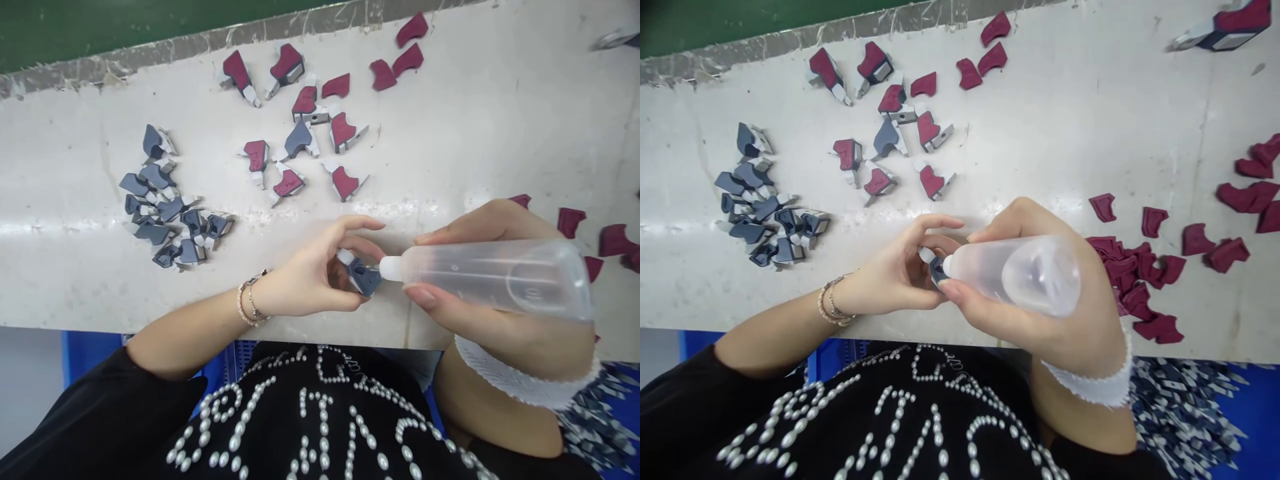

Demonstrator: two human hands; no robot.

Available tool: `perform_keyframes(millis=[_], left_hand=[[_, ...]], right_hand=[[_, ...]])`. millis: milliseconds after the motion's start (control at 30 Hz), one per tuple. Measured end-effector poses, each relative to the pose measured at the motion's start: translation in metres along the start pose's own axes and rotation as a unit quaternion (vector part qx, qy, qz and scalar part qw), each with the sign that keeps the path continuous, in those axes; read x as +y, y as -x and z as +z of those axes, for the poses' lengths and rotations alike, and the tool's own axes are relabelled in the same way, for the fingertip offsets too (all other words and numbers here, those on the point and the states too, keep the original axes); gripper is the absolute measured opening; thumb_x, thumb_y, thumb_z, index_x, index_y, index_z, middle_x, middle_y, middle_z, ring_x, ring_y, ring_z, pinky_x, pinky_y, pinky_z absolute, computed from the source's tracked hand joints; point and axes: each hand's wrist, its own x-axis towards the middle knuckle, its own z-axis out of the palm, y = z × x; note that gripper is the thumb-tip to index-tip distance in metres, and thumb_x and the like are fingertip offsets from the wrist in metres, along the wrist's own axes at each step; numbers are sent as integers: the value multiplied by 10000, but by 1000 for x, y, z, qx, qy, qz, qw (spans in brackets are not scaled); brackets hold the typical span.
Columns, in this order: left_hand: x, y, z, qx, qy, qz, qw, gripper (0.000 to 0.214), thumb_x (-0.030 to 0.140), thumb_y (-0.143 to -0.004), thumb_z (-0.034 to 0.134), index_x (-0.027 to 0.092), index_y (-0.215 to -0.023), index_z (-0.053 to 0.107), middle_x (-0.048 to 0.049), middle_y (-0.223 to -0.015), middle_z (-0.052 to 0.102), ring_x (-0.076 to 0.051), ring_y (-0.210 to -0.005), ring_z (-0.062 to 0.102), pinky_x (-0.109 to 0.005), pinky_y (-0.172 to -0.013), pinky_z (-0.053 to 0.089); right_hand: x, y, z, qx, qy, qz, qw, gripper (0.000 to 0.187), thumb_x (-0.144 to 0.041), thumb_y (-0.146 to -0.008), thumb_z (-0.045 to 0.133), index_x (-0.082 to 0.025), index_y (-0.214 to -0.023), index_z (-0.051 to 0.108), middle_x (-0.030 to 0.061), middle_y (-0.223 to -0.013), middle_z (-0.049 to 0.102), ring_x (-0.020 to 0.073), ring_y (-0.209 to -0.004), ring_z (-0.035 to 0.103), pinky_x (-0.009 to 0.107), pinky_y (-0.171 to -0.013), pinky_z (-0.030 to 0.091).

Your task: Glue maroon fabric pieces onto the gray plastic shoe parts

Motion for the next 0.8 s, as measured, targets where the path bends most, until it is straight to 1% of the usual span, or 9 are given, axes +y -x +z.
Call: perform_keyframes(millis=[100,167,233,433,533,600,700,800], left_hand=[[-2,0,0,-10,-25,26,999,808,52,-741,745,353,-1409,402,-39,-1196,643,-136,-894,646,-185,-600,516],[-2,-1,0,-20,-33,38,999,803,57,-744,759,353,-1402,407,-37,-1210,648,-132,-891,639,-179,-586,506],[-2,-1,0,-24,-31,45,998,788,73,-751,771,349,-1396,411,-34,-1211,649,-123,-873,631,-175,-578,502],[1,-3,-1,-27,-29,44,998,716,112,-771,768,319,-1373,440,-54,-1213,649,-144,-900,647,-188,-564,499],[1,-2,-2,-27,-22,35,999,718,135,-776,777,322,-1381,440,-59,-1227,644,-153,-921,653,-197,-572,503],[-1,-2,-2,-29,-16,38,999,732,127,-769,783,326,-1386,441,-58,-1234,639,-156,-935,650,-201,-586,507],[-2,-1,-3,-31,-8,44,999,741,111,-765,782,338,-1386,447,-48,-1234,637,-166,-977,649,-210,-612,519],[-1,-1,-3,-31,-8,40,999,725,118,-779,777,340,-1386,450,-49,-1237,634,-193,-1051,653,-216,-627,536]], right_hand=[[-4,4,3,16,87,-16,996,240,-327,-794,817,-273,-861,592,-54,-664,621,97,-514,561,251,-415,421],[-6,7,4,9,135,-22,990,255,-388,-807,802,-275,-886,588,-41,-762,653,103,-566,597,264,-449,456],[-6,9,4,5,159,-25,987,275,-442,-818,786,-280,-906,581,-36,-790,652,111,-574,602,281,-451,464],[-2,11,6,22,183,-39,982,333,-545,-834,747,-283,-889,549,-22,-751,643,142,-573,616,318,-426,468],[-2,11,5,16,180,-41,983,310,-516,-840,746,-289,-893,541,-22,-766,645,142,-570,613,331,-430,477],[-1,12,4,7,175,-38,984,300,-488,-837,755,-295,-904,535,-21,-771,650,160,-595,636,347,-436,485],[-2,12,4,5,184,-36,982,331,-516,-839,754,-294,-900,517,-22,-750,648,190,-644,664,369,-456,481],[-4,10,5,15,200,-48,979,314,-511,-869,729,-283,-896,515,-30,-724,628,161,-608,627,353,-454,453]])
